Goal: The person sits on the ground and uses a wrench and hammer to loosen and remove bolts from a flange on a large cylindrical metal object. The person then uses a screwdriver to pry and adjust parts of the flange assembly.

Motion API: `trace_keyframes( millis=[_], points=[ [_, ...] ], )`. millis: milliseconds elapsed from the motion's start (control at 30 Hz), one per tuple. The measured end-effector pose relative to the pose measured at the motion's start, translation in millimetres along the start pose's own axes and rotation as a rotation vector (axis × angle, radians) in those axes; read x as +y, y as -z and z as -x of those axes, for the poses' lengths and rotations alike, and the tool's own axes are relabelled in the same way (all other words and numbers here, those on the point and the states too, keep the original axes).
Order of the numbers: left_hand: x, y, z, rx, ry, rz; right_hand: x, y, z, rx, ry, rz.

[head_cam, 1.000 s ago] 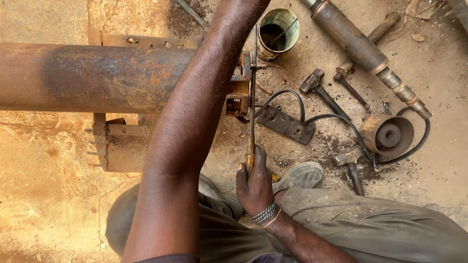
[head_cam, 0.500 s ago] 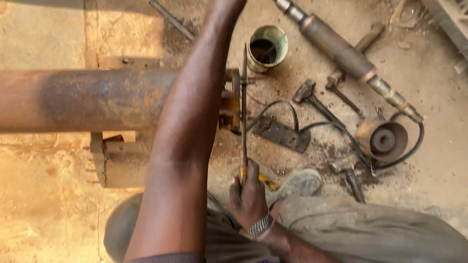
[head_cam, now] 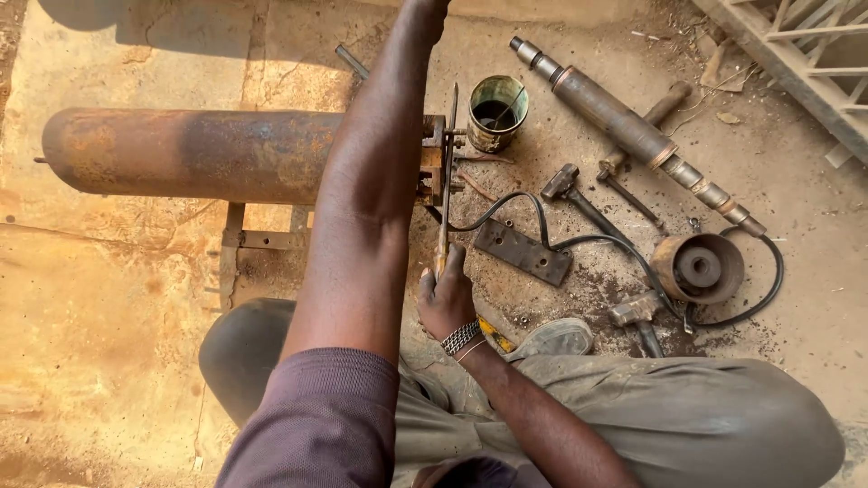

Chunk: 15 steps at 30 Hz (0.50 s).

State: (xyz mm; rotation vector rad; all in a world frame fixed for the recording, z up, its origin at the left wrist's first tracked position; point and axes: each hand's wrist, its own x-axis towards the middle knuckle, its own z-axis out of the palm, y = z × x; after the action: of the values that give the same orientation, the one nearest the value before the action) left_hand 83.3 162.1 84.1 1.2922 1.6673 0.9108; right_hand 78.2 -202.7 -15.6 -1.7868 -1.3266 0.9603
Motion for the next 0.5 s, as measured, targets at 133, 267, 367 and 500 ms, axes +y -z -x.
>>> trace_keyframes(
  millis=[133,267,367,500],
  points=[
    [8,-6,-18,0.008,0.068,0.066,1,-5,-5,-0.026,-0.077,0.002],
    [4,-2,-31,-0.093,0.180,0.206,5,-10,-7,-0.063,-0.126,0.012],
    [1,-5,-32,-0.082,0.186,0.168,10,-15,-9,-0.081,-0.143,0.032],
    [4,-19,-28,0.075,0.108,-0.179,15,-19,-11,-0.036,-0.091,0.017]
  ],
)
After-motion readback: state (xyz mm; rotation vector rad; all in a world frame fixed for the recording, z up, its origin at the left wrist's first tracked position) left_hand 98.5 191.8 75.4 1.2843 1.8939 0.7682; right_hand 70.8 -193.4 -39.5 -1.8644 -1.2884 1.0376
